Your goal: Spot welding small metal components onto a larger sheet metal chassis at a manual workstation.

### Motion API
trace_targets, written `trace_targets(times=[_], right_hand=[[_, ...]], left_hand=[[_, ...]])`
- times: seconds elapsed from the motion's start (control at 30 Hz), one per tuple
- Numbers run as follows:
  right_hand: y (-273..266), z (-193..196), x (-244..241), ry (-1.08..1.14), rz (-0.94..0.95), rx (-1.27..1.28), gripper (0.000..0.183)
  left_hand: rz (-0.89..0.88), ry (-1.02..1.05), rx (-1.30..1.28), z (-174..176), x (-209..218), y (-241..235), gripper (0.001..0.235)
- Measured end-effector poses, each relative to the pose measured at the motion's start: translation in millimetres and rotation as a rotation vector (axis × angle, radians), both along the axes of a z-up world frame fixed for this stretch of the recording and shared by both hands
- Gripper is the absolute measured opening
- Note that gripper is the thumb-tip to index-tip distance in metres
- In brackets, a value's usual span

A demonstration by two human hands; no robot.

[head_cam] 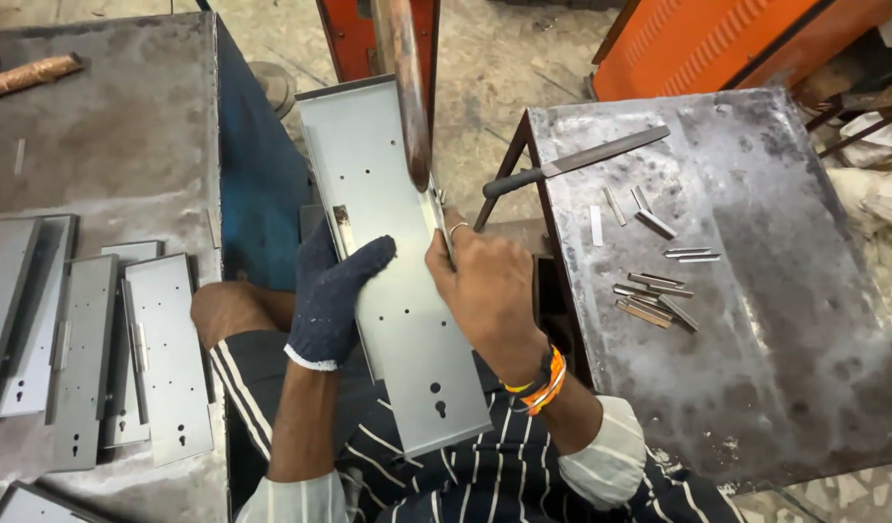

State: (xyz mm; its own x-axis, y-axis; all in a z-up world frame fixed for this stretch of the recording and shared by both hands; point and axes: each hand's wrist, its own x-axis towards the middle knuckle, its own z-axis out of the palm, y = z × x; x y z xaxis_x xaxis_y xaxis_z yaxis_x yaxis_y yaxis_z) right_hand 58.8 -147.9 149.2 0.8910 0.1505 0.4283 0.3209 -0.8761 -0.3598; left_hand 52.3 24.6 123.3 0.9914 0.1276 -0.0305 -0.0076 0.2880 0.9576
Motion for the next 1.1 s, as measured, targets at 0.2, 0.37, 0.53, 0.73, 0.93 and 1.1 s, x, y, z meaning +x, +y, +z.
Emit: trace_targets(times=[0.2,0.37,0.53,0.73,0.93,1.1], right_hand=[[7,-2,0,0.08,-0.027,0.009,0.031],[13,1,-3,0.085,-0.045,0.024,0.029],[14,4,-2,0.076,-0.074,-0.009,0.023],[14,15,-5,0.089,-0.066,-0.033,0.022],[1,36,-2,0.288,0.043,-0.05,0.048],[-4,35,8,0.303,0.121,-0.051,0.051]], left_hand=[[-0.007,0.07,-0.02,2,0,5,0.033],[-0.003,0.056,0.024,-4,3,10,0.032],[-0.037,0.069,0.0,-8,6,11,0.028],[-0.018,-0.005,-0.006,2,3,7,0.039],[0.014,0.046,0.016,8,31,9,0.032],[0.013,-0.009,0.055,14,64,19,0.027]])
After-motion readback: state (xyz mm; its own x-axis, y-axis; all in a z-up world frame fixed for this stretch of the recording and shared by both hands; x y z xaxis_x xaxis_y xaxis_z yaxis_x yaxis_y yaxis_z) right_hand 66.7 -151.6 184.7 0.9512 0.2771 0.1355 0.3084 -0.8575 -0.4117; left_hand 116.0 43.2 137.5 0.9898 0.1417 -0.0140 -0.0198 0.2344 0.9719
